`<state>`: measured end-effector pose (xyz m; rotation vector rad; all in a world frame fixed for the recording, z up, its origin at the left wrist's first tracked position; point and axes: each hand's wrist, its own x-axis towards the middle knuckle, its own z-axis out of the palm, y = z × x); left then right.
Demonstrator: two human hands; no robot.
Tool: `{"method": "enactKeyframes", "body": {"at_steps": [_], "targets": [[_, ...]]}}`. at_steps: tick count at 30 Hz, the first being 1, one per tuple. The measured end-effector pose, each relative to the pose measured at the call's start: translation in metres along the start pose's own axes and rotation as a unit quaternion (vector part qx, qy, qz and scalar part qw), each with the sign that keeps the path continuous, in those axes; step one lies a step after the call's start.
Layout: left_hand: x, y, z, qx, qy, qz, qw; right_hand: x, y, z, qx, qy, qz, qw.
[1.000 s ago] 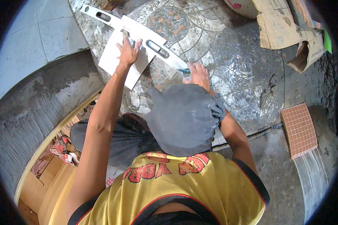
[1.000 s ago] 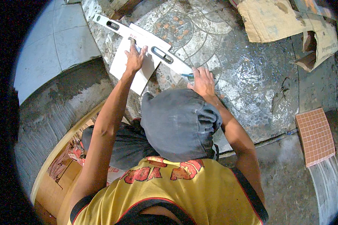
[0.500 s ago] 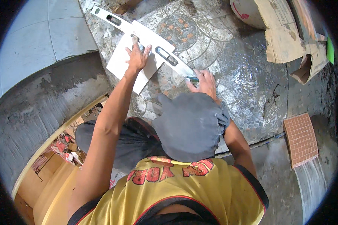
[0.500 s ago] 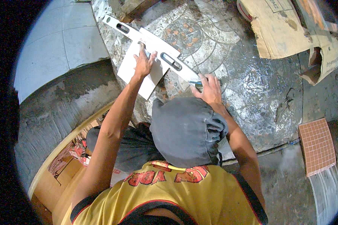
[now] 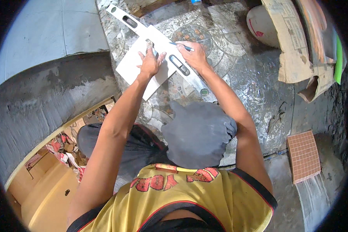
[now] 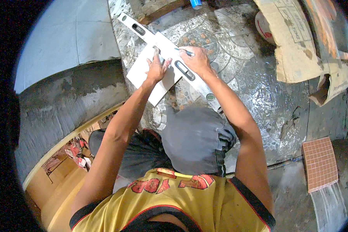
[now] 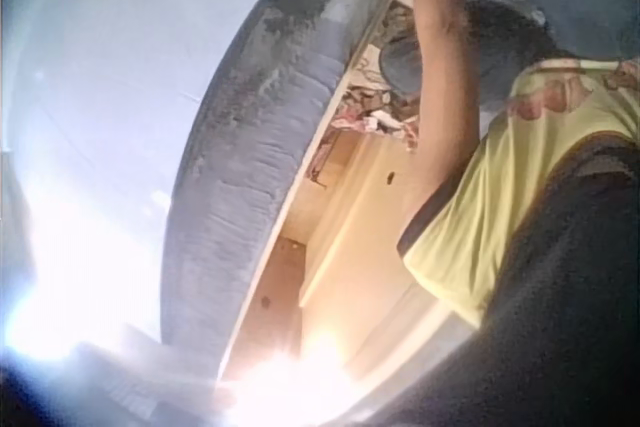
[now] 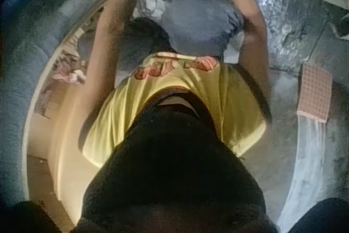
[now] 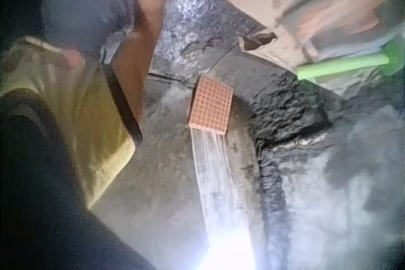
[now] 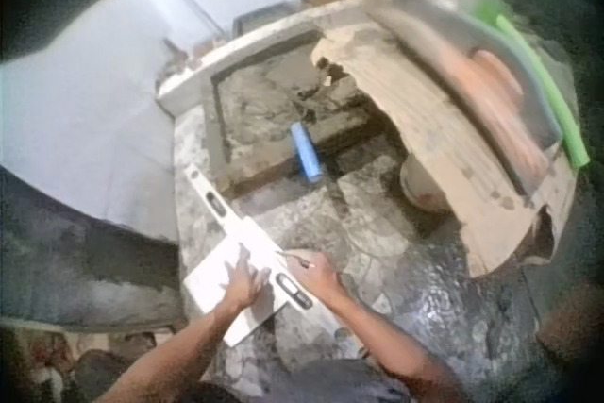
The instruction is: The person fits a tile against a wall, measures the wall space using a measuring tape, and marks lines on the tile using a measuring tape, a level, and a pencil.
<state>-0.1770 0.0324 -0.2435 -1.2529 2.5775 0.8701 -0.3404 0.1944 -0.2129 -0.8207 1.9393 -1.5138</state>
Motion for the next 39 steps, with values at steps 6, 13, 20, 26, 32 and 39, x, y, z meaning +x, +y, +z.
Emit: {"method": "enactKeyframes", "body": {"at_steps": [6, 13, 20, 26, 32, 39], "targets": [[0.001, 0.011, -0.008, 0.007, -0.026, -0.033, 0.999, 0.013, 0.020, -0.009, -0.028, -0.089, -0.002, 0.996], [-0.001, 0.005, -0.005, 0.001, -0.008, -0.019, 1.000, 0.020, 0.024, -0.003, -0.076, -0.128, -0.073, 0.986], [0.003, -0.005, 0.001, 0.002, -0.004, 0.006, 1.000, 0.068, 0.032, 0.029, -0.095, -0.121, -0.127, 0.980], [0.003, 0.000, 0.000, 0.012, -0.007, 0.011, 1.000, 0.118, 0.026, 0.057, -0.130, -0.146, -0.117, 0.974], [-0.006, 0.011, -0.011, 0.046, -0.003, 0.019, 0.999, 0.130, 0.016, 0.056, -0.131, -0.174, -0.118, 0.969], [-0.004, 0.001, -0.013, 0.025, -0.013, 0.002, 1.000, 0.132, -0.002, 0.066, -0.196, -0.177, -0.128, 0.956]]}}
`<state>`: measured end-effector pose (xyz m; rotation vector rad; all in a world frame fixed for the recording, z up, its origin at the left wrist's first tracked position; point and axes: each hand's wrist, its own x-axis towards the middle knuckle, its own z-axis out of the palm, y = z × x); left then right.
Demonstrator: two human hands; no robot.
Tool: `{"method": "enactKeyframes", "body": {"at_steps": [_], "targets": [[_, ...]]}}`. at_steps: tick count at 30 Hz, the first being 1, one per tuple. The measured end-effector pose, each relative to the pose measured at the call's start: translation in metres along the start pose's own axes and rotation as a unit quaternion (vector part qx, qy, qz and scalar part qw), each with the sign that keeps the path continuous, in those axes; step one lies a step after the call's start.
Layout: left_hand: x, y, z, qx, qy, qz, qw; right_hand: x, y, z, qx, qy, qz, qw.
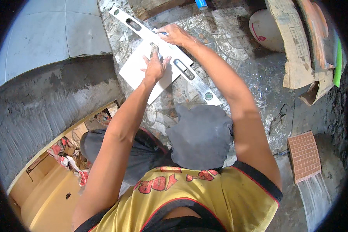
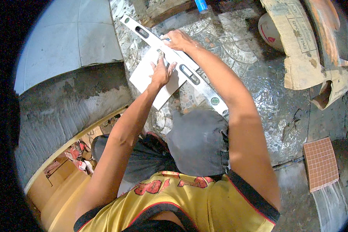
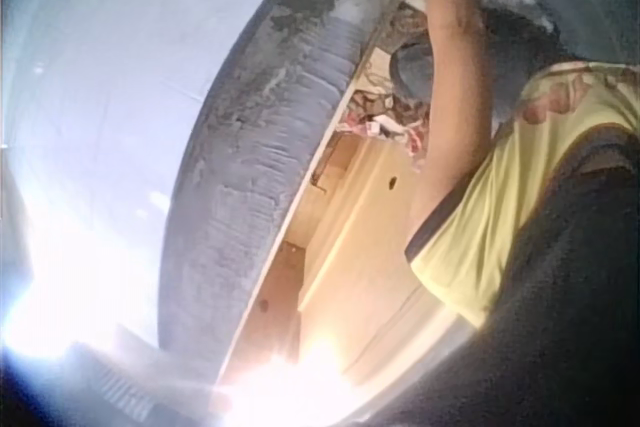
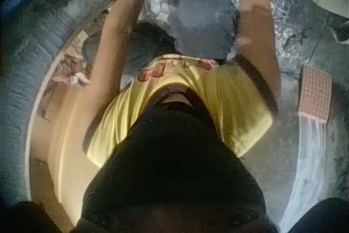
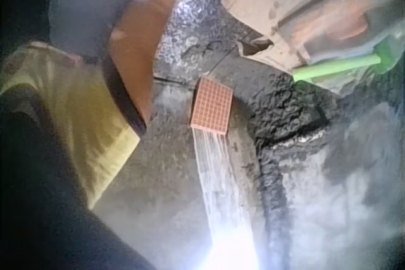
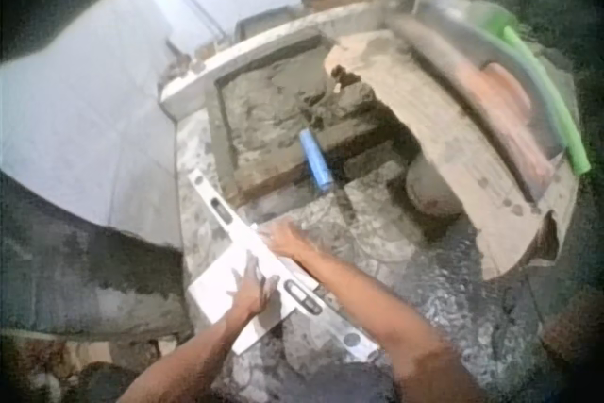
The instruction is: The person fits a tile against a wall, measures the wall space using a measuring tape, and marks lines on the tile using a measuring tape, a level, and a pencil.
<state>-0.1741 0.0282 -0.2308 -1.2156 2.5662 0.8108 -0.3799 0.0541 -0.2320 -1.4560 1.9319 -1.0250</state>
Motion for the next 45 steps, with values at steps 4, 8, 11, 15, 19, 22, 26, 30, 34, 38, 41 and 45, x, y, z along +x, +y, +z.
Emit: {"method": "enactKeyframes", "body": {"at_steps": [4, 8, 11, 15, 19, 22, 26, 30, 34, 38, 41, 45], "targets": [[-0.004, 0.016, 0.010, -0.009, -0.017, -0.030, 0.999, -0.022, 0.015, -0.005, -0.025, 0.018, -0.002, 1.000], [-0.002, 0.004, 0.000, -0.003, -0.033, -0.074, 0.997, -0.090, 0.002, -0.035, -0.046, -0.096, 0.003, 0.994], [-0.001, 0.014, 0.003, 0.017, -0.001, -0.032, 0.999, -0.167, -0.013, -0.079, -0.110, -0.168, -0.018, 0.980], [0.000, 0.009, 0.001, 0.002, -0.007, -0.035, 0.999, -0.203, -0.031, -0.106, -0.059, -0.108, 0.019, 0.992], [0.001, 0.009, 0.003, -0.002, -0.012, -0.041, 0.999, -0.183, -0.024, -0.095, 0.094, -0.012, 0.199, 0.975], [-0.002, 0.016, 0.003, -0.012, -0.015, -0.043, 0.999, -0.178, -0.012, -0.065, 0.145, 0.090, 0.106, 0.980], [-0.004, 0.012, 0.000, -0.004, -0.019, -0.060, 0.998, -0.171, -0.010, -0.045, 0.154, 0.028, 0.141, 0.978], [-0.006, 0.016, 0.002, -0.004, -0.011, -0.052, 0.999, -0.147, 0.016, -0.024, 0.170, 0.046, 0.122, 0.977], [0.000, 0.006, 0.003, 0.015, -0.013, -0.045, 0.999, -0.077, 0.016, -0.002, 0.158, 0.070, 0.034, 0.984], [-0.001, 0.017, 0.003, 0.019, -0.034, -0.058, 0.998, -0.016, 0.024, 0.011, 0.131, 0.106, 0.013, 0.986], [-0.001, 0.014, 0.001, -0.005, -0.017, -0.024, 1.000, 0.005, 0.023, 0.014, 0.145, 0.065, 0.014, 0.987], [-0.001, 0.021, 0.004, -0.023, -0.013, -0.023, 0.999, -0.013, 0.029, 0.024, 0.150, 0.124, -0.022, 0.981]]}}
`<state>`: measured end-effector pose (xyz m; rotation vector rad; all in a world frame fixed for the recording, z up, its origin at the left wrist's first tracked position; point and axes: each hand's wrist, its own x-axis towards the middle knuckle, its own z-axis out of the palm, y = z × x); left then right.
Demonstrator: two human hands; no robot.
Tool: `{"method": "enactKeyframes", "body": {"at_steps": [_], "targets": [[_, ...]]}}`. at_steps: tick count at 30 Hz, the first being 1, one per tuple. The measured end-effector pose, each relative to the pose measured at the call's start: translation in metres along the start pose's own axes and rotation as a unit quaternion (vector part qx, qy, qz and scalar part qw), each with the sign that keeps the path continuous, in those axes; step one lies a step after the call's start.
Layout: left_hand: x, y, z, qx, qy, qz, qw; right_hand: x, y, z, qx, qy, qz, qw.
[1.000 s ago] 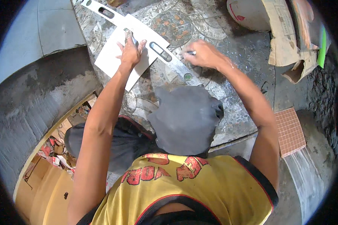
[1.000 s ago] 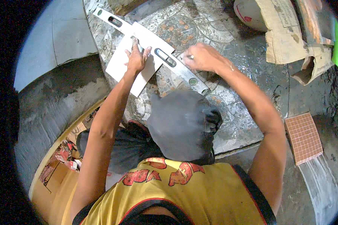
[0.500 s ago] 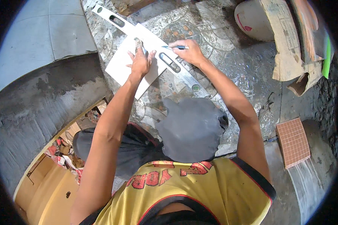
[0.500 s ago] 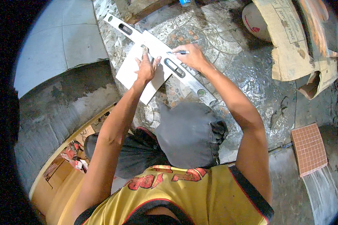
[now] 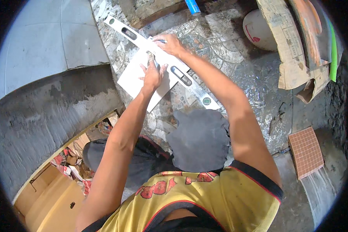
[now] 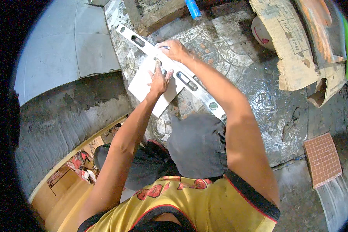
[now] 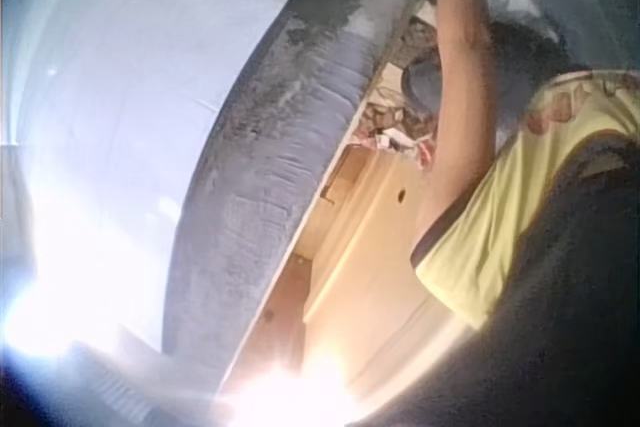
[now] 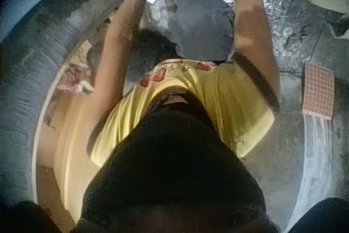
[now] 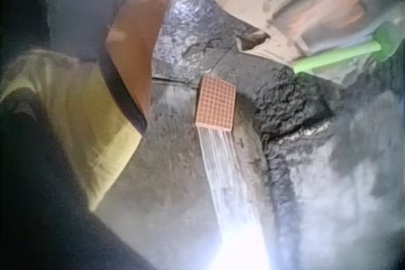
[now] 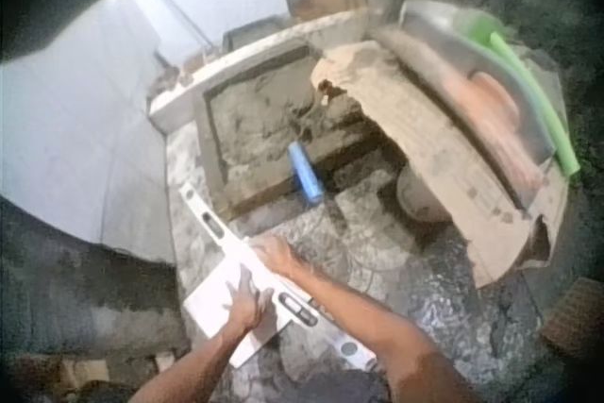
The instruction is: The person fits a tile against a wall, measures the wall space using a measuring tape, and marks lines on the tile using a measuring tape, a level, and a pencil.
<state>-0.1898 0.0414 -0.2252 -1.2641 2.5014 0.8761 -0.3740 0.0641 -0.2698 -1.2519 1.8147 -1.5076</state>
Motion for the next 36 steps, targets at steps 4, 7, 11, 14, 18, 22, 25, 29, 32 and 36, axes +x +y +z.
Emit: {"method": "enactKeyframes", "body": {"at_steps": [4, 7, 11, 14, 18, 22, 25, 29, 32, 36], "targets": [[-0.002, -0.015, -0.007, 0.009, -0.004, -0.006, 1.000, -0.076, -0.034, 0.002, -0.035, 0.065, -0.080, 0.994], [-0.003, -0.009, -0.006, 0.014, -0.018, -0.025, 0.999, -0.157, -0.074, -0.025, -0.097, 0.046, -0.016, 0.994], [-0.004, -0.004, -0.003, 0.001, -0.001, -0.005, 1.000, -0.220, -0.077, -0.038, -0.146, -0.018, 0.060, 0.987], [0.001, -0.014, -0.005, 0.010, -0.006, 0.023, 1.000, -0.227, -0.073, -0.036, -0.149, -0.040, 0.066, 0.986], [-0.002, -0.009, -0.006, 0.020, -0.012, 0.015, 1.000, -0.228, -0.069, -0.036, -0.144, -0.043, 0.056, 0.987], [-0.006, -0.001, -0.010, 0.020, -0.029, -0.014, 0.999, -0.228, -0.070, -0.037, -0.132, -0.045, 0.063, 0.988], [-0.005, -0.004, -0.010, 0.020, -0.029, -0.018, 0.999, -0.229, -0.070, -0.035, -0.146, -0.029, 0.041, 0.988], [-0.002, -0.010, -0.008, 0.031, -0.033, -0.025, 0.999, -0.229, -0.071, -0.036, -0.132, -0.043, 0.059, 0.989], [0.000, -0.005, -0.003, 0.032, -0.034, -0.022, 0.999, -0.231, -0.068, -0.039, -0.138, -0.032, 0.050, 0.989], [0.007, -0.025, 0.000, 0.038, -0.004, 0.023, 0.999, -0.221, -0.076, -0.041, -0.078, 0.037, 0.018, 0.996]]}}
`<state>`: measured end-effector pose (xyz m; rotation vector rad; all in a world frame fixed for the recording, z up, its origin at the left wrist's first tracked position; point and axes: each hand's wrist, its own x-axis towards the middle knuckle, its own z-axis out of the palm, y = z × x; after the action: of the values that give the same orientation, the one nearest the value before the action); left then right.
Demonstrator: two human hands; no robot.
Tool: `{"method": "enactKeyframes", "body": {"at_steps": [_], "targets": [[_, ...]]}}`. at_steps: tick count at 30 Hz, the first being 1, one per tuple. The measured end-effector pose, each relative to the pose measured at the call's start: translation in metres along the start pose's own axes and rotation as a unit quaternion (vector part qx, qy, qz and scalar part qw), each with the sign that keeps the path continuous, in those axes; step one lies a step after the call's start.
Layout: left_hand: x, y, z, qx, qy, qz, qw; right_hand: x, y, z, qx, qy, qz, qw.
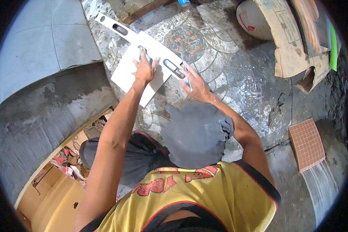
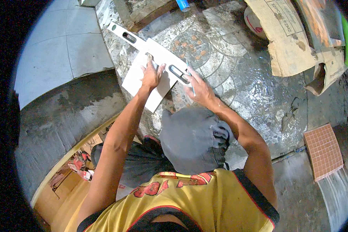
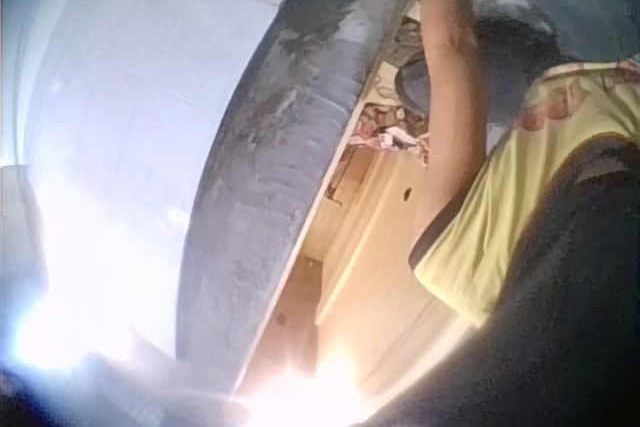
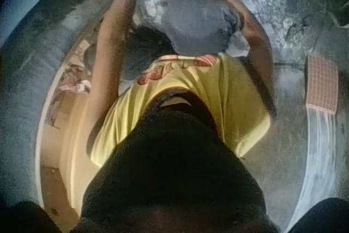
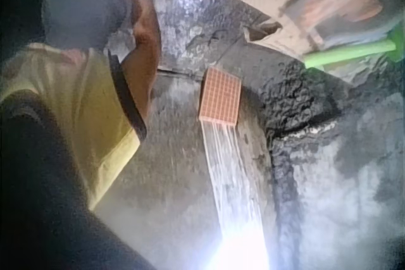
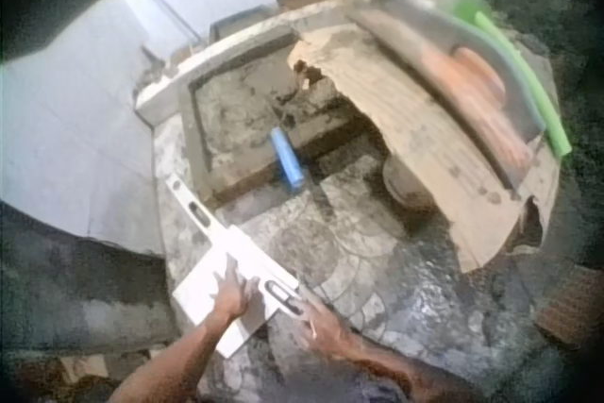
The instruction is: The person fits a tile against a wall, measures the wall space using a measuring tape, and marks lines on the tile using a measuring tape, a level, and a pencil.
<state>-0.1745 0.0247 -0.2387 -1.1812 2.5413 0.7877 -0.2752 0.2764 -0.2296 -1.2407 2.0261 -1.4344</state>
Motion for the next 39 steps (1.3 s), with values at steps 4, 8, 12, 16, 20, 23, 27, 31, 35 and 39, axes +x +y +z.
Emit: {"method": "enactKeyframes", "body": {"at_steps": [4, 8, 12, 16, 20, 23, 27, 31, 35, 39], "targets": [[0.002, 0.004, 0.001, 0.009, -0.019, -0.009, 1.000, 0.021, -0.001, -0.016, 0.117, 0.083, 0.041, 0.989], [-0.003, 0.019, 0.001, 0.010, -0.008, -0.015, 1.000, 0.021, 0.018, -0.017, 0.107, 0.047, 0.084, 0.990], [0.003, 0.001, 0.001, 0.015, -0.007, -0.011, 1.000, 0.040, 0.013, -0.029, 0.095, -0.037, 0.132, 0.986], [-0.001, 0.006, 0.000, 0.009, 0.025, 0.009, 1.000, 0.082, 0.013, -0.014, 0.077, -0.069, 0.102, 0.989], [-0.007, 0.020, -0.007, 0.002, -0.020, -0.059, 0.998, 0.158, 0.033, 0.028, 0.069, -0.094, 0.077, 0.990], [-0.007, 0.024, -0.006, -0.014, -0.021, -0.055, 0.998, 0.212, 0.045, 0.057, 0.062, -0.086, 0.042, 0.993], [0.002, 0.022, 0.004, 0.002, -0.023, -0.018, 1.000, 0.233, 0.056, 0.066, 0.042, -0.102, 0.008, 0.994], [-0.005, 0.016, 0.002, 0.002, -0.006, -0.027, 1.000, 0.192, 0.052, 0.038, -0.009, -0.144, -0.045, 0.989], [0.000, -0.001, -0.006, 0.028, -0.002, -0.033, 0.999, 0.115, -0.010, -0.055, -0.100, -0.318, 0.052, 0.941], [-0.003, 0.027, -0.009, 0.012, -0.043, -0.023, 0.999, 0.074, -0.003, -0.109, -0.059, -0.275, 0.073, 0.957]]}}
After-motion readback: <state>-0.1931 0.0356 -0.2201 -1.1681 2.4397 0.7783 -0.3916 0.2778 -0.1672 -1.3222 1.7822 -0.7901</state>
